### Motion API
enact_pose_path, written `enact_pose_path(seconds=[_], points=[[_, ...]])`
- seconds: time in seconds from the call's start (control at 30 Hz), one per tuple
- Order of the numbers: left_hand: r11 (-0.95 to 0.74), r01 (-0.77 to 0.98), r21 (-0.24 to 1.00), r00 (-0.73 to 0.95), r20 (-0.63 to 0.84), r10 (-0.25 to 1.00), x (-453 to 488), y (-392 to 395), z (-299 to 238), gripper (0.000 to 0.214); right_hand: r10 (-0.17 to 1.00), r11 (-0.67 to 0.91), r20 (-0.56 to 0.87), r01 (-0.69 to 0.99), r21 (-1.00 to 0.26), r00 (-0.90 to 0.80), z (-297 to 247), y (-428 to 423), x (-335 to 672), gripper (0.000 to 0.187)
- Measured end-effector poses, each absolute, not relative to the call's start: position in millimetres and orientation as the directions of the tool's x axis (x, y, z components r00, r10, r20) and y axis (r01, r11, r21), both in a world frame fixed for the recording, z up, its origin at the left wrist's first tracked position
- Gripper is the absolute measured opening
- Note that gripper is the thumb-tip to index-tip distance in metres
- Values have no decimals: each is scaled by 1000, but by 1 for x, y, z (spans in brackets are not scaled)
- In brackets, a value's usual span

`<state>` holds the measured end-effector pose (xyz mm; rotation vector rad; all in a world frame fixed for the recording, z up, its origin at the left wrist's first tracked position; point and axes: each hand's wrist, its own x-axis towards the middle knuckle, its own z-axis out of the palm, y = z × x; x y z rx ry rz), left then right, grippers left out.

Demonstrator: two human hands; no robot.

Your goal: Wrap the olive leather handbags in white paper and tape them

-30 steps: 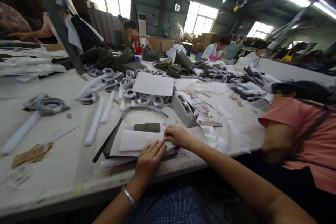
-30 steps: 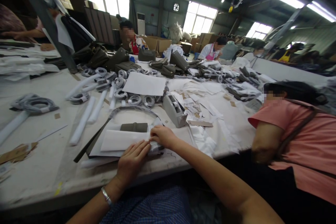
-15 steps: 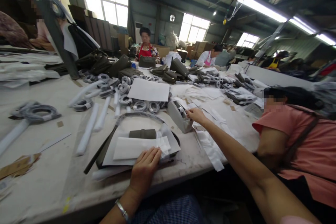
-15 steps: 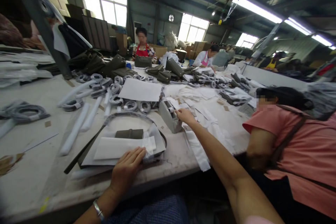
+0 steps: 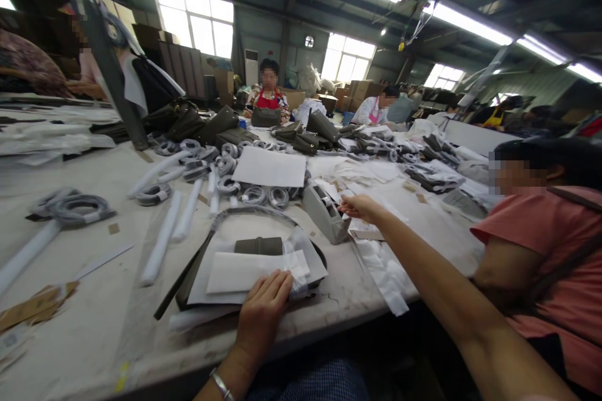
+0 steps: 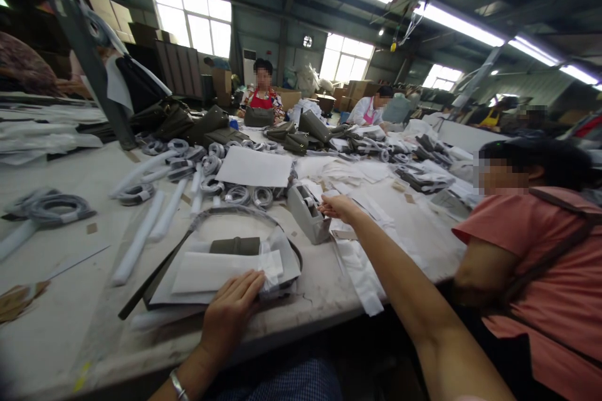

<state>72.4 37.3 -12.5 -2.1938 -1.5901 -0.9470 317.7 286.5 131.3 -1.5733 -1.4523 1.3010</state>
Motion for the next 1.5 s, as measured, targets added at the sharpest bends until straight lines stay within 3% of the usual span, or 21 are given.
enact_pose_path(seconds=[0.3,0.57,0.73,0.9,1.03,1.17,1.33,1.5], points=[[-369,921,124,205,650,732,72,37,-8,40,991,-126,-131,292,-948,4,89,197,370,43],[-356,924,141,194,631,751,72,36,-10,42,998,-16,6,327,-945,67,31,202,367,59],[-351,924,153,183,629,756,72,36,-8,44,991,95,128,518,-850,29,33,214,380,44],[-362,920,151,193,630,752,72,37,-6,45,961,276,209,660,-699,-181,65,196,401,21],[-373,913,164,191,635,749,72,37,-6,43,785,609,145,706,-362,-603,104,167,393,25],[-356,912,202,172,600,781,74,36,-4,44,507,857,50,498,-130,-860,136,137,353,31],[-330,918,220,148,583,799,74,34,-1,40,252,967,-37,253,-40,-967,144,130,290,35],[-341,913,225,136,620,773,75,35,-4,34,241,970,-226,238,39,-944,137,156,241,27]])
